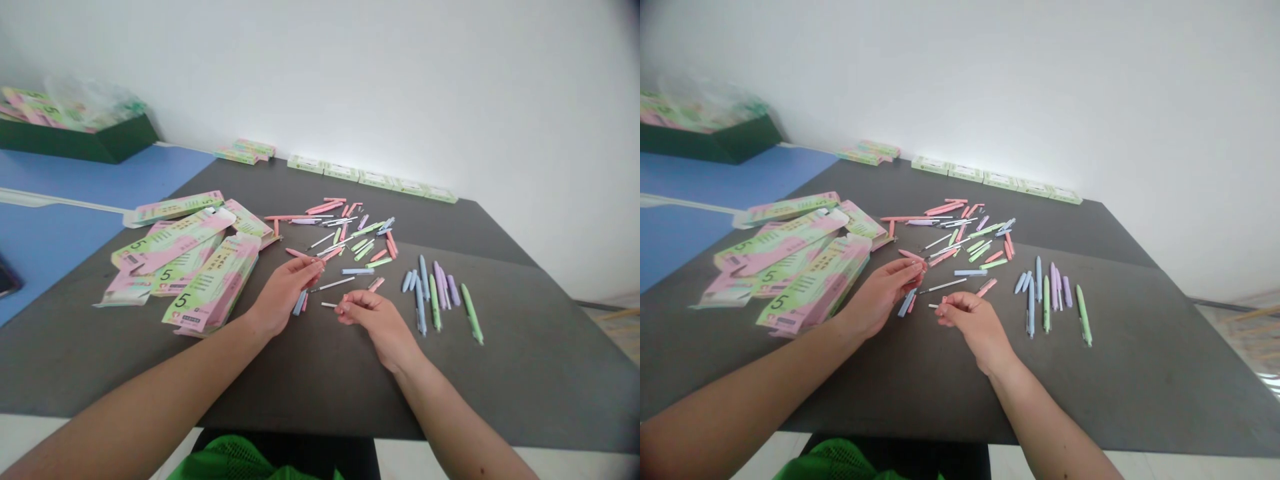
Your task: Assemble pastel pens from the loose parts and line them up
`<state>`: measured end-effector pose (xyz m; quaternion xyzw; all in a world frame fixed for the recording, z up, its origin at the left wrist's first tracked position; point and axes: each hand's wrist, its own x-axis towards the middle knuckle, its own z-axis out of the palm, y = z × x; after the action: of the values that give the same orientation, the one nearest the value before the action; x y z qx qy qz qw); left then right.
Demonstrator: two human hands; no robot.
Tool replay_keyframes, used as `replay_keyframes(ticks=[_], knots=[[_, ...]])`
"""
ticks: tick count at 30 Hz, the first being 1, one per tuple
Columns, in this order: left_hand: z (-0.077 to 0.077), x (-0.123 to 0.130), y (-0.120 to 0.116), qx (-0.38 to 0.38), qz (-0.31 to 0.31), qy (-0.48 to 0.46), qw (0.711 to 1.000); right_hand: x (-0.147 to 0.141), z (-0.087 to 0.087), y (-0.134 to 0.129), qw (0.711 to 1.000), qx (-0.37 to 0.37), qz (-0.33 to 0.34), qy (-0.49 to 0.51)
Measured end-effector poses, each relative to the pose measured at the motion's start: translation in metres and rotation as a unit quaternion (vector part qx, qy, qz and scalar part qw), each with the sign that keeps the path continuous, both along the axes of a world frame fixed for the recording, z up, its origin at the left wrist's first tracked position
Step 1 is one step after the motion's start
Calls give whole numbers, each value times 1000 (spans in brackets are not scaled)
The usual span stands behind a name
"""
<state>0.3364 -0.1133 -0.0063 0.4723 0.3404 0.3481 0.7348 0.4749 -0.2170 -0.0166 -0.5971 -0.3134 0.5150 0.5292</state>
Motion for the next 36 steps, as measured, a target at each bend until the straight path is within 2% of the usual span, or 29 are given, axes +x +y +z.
replay_keyframes(ticks=[3,7,14,21,25,28,32,36], knots=[[2,0,-5,-7,-44,-31,999,0,4,-3,996,1,27,82],[5,1,-12,-25,-93,-29,995,0,6,-5,994,4,29,101],[4,1,-15,-44,-121,-25,991,0,5,-7,996,32,32,74],[5,3,-16,-38,-103,-18,994,-2,5,-5,993,82,-54,-58],[6,3,-16,18,-92,7,996,-2,4,-5,990,98,-78,-69],[9,1,-16,105,-90,57,989,-2,4,-4,990,97,-87,-46],[12,-1,-17,253,-92,125,955,-2,4,-4,989,103,-96,-43],[13,-2,-17,320,-91,146,931,-1,2,-6,987,108,-93,-71]])
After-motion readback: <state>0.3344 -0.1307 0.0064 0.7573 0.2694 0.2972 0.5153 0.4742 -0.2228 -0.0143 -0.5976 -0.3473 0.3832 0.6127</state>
